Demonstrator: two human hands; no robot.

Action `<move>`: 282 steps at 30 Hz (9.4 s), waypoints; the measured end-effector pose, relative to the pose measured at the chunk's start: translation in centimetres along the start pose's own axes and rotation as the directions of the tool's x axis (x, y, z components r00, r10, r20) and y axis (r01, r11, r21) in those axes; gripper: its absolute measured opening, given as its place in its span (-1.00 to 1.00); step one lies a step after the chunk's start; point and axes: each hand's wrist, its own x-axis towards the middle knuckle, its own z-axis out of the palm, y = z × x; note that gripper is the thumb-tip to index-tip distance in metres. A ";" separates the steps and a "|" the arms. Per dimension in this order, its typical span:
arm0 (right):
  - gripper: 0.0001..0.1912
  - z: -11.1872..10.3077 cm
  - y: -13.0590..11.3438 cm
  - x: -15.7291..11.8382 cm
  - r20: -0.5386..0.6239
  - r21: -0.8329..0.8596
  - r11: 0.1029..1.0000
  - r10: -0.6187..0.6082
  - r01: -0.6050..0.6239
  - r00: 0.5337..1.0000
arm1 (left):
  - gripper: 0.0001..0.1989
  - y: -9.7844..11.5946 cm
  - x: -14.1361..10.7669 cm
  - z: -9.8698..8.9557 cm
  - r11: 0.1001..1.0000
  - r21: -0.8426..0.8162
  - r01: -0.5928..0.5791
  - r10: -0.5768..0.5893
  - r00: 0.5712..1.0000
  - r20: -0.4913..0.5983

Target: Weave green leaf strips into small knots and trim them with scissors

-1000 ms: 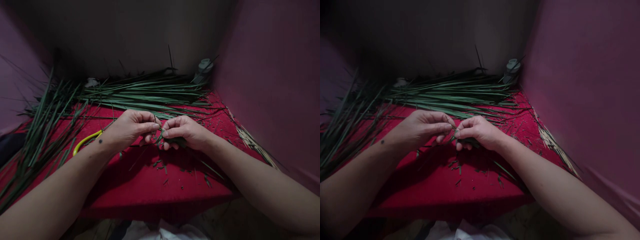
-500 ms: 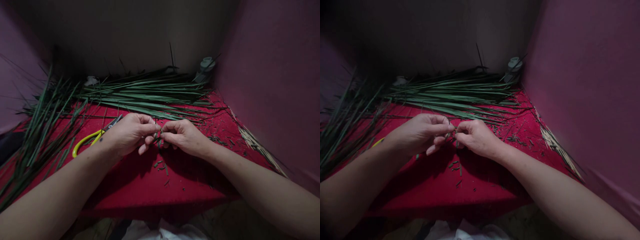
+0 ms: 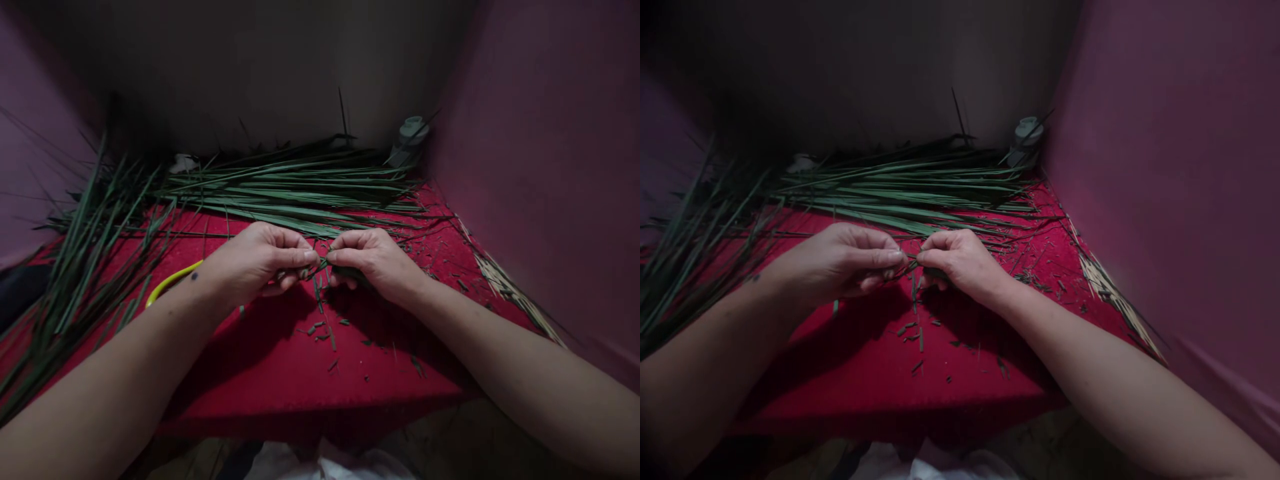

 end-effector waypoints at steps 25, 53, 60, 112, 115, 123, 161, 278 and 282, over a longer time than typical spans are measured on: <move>-0.79 0.6 -0.2 -0.5 0.016 -0.489 0.864 -0.130 0.121 0.991 | -0.90 -0.2 0.3 1.2 0.999 0.031 -0.020 0.022 0.997 -0.072; -0.86 0.6 -0.8 -0.7 0.101 0.094 0.993 -0.081 0.072 0.992 | -0.92 -1.4 1.4 1.7 0.999 -0.014 -0.033 0.030 0.984 -0.177; -0.77 0.6 -0.9 -0.6 0.037 0.165 0.983 -0.093 0.086 0.995 | -0.86 -0.9 0.9 2.1 0.998 0.045 0.041 -0.036 0.993 -0.113; -0.87 -0.4 0.4 0.4 0.157 0.412 0.908 0.014 -0.078 0.987 | -0.73 -0.4 0.7 0.4 0.802 0.511 -0.310 0.340 0.940 0.036; -0.87 -0.3 0.4 0.4 0.164 0.408 0.908 0.029 -0.094 0.986 | -0.75 -1.0 0.8 0.3 0.714 0.599 -0.362 0.384 0.918 0.098; -0.89 -0.4 0.6 0.6 0.185 0.418 0.902 0.036 -0.111 0.982 | -0.78 -1.4 0.9 0.7 0.571 0.668 -0.477 0.543 0.830 0.128; -0.89 -0.3 0.6 0.5 0.184 0.328 0.936 0.068 -0.126 0.981 | -0.87 -0.9 0.3 0.7 0.752 0.365 -0.549 0.594 0.805 -0.013; -0.68 -1.0 -1.4 -1.1 -0.017 0.173 0.967 0.191 -0.185 0.981 | -0.89 0.6 -0.1 -1.9 0.939 -0.199 -0.280 0.217 0.933 -0.289; -0.79 0.4 -1.9 -2.3 0.043 0.257 0.938 0.230 -0.233 0.972 | -0.89 0.5 0.1 -2.4 0.931 -0.256 -0.261 0.207 0.953 -0.219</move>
